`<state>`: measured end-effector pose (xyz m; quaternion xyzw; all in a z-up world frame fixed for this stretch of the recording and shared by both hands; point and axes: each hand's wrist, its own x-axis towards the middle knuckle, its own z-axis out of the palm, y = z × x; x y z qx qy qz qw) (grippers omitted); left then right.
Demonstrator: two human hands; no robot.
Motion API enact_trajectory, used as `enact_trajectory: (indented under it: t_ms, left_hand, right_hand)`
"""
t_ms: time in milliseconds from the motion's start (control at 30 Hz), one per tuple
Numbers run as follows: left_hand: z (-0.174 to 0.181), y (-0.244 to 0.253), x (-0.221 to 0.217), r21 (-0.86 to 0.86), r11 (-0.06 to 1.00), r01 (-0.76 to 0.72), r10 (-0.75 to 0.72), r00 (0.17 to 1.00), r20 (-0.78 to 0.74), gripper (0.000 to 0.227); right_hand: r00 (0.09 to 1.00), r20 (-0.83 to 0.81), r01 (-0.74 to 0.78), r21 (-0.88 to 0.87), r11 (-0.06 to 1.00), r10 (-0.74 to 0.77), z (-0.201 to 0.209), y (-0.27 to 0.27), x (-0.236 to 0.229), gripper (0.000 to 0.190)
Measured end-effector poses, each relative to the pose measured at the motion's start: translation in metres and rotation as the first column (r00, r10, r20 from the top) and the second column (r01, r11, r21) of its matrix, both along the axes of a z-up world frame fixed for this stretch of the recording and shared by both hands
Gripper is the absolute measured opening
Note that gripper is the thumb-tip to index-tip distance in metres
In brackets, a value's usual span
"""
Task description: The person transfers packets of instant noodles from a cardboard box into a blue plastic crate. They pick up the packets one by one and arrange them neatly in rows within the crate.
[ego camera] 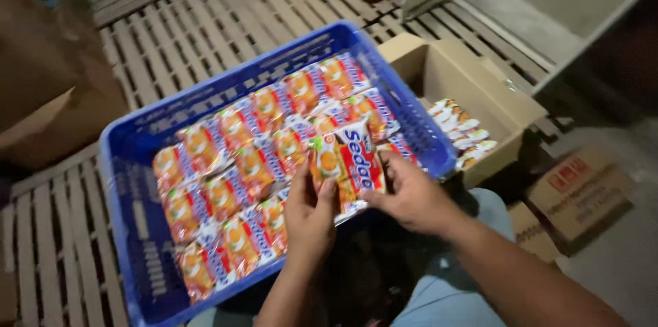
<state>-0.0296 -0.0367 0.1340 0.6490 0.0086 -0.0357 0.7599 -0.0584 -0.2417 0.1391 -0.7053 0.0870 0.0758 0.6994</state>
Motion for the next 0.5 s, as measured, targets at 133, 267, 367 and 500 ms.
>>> enact_trajectory:
  t_ms: [133, 267, 367, 500]
  left_hand:
    - [0.004, 0.021, 0.008, -0.129, 0.990, -0.054, 0.033, 0.988, -0.154, 0.064]
    - [0.009, 0.082, 0.016, 0.087, 0.995, -0.057, 0.066, 0.993, -0.097, 0.070]
    - [0.021, 0.127, 0.039, 0.180, 0.961, -0.209, 0.172, 0.964, 0.203, 0.061]
    - [0.056, 0.190, 0.073, 0.705, 0.650, -0.284, 0.353, 0.934, 0.050, 0.054]
  right_hand:
    - [0.901, 0.434, 0.102, -0.227, 0.968, 0.007, -0.007, -0.051, 0.031, 0.045]
    - [0.932, 0.363, 0.290, -0.691, 0.662, -0.030, 0.002, -0.089, 0.041, 0.048]
    - [0.768, 0.598, 0.434, -0.750, 0.499, 0.230, -0.039, -0.108, 0.045, 0.027]
    - [0.953, 0.268, 0.189, -0.889, 0.418, 0.140, -0.010, -0.085, 0.034, 0.038]
